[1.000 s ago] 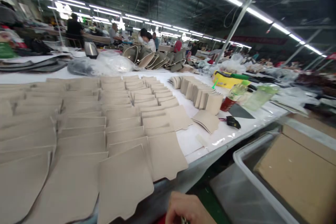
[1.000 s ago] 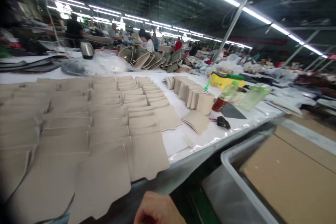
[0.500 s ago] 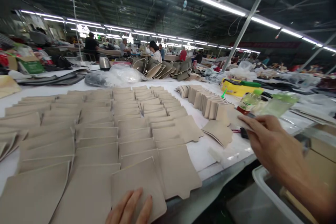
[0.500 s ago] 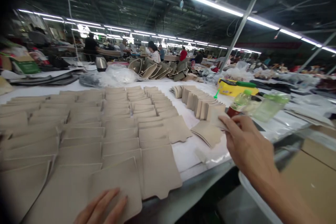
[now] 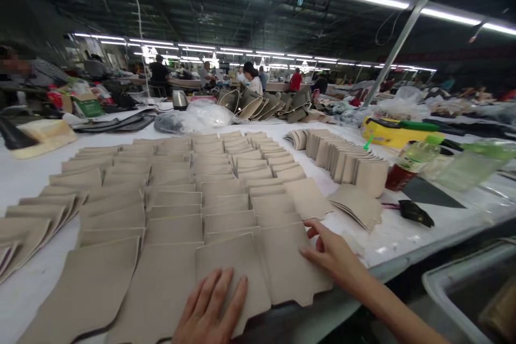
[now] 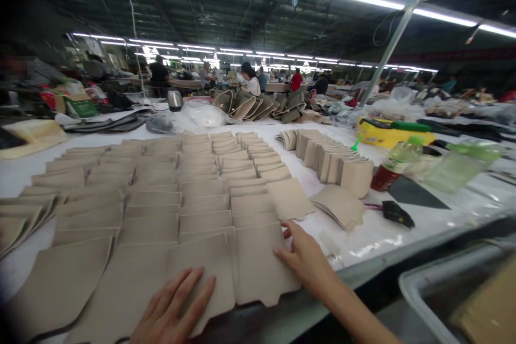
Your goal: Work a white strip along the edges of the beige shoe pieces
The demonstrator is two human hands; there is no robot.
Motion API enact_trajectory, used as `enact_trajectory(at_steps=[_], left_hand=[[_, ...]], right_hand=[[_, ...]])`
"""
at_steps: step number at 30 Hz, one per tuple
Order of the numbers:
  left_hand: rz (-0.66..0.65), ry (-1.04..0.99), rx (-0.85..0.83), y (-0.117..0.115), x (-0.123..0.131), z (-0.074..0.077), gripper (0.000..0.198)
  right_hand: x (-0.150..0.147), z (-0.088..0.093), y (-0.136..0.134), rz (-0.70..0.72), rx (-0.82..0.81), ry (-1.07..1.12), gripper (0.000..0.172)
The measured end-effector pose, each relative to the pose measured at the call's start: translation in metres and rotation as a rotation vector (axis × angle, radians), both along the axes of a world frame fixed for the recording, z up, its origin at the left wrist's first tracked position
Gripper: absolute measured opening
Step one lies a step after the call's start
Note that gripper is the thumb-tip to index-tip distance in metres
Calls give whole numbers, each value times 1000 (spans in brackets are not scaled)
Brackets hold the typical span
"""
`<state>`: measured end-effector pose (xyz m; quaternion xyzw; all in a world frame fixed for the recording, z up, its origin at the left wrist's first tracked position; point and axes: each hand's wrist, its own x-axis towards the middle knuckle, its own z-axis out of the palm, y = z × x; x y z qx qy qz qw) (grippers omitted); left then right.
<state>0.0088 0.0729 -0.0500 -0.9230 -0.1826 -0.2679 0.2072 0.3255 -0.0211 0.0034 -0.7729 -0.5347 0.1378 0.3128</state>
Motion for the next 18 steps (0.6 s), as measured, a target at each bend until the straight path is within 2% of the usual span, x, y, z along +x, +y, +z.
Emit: enact_trajectory(at_steps=[3,5,8,11,13,15,17,18], left_hand=[[14,17,20,7,0,7,52],[-13,13,51,8,1,12,62],[-36,-9,72,6,-1,15,73],[-26,-29,58,3,-6,15,74],[-31,-43,41,0,-10,15,69],[-36,-87,-17,-5,-12,18,51],[-11,-208,-205,-13,-13,28,34],[1,-276,-368,-18,-13,36,31]], right_hand=[[-3,-8,8,-68,39,134,36],[1,-4,8,-60,73,230,36],[10,17,-4,-7,84,356,35],[19,47,-30,-4,72,456,38],[20,58,-51,-52,52,566,40],[11,59,-68,-96,-12,679,43],[-10,52,-77,-64,-103,768,44],[-25,47,-79,-4,-147,804,44]])
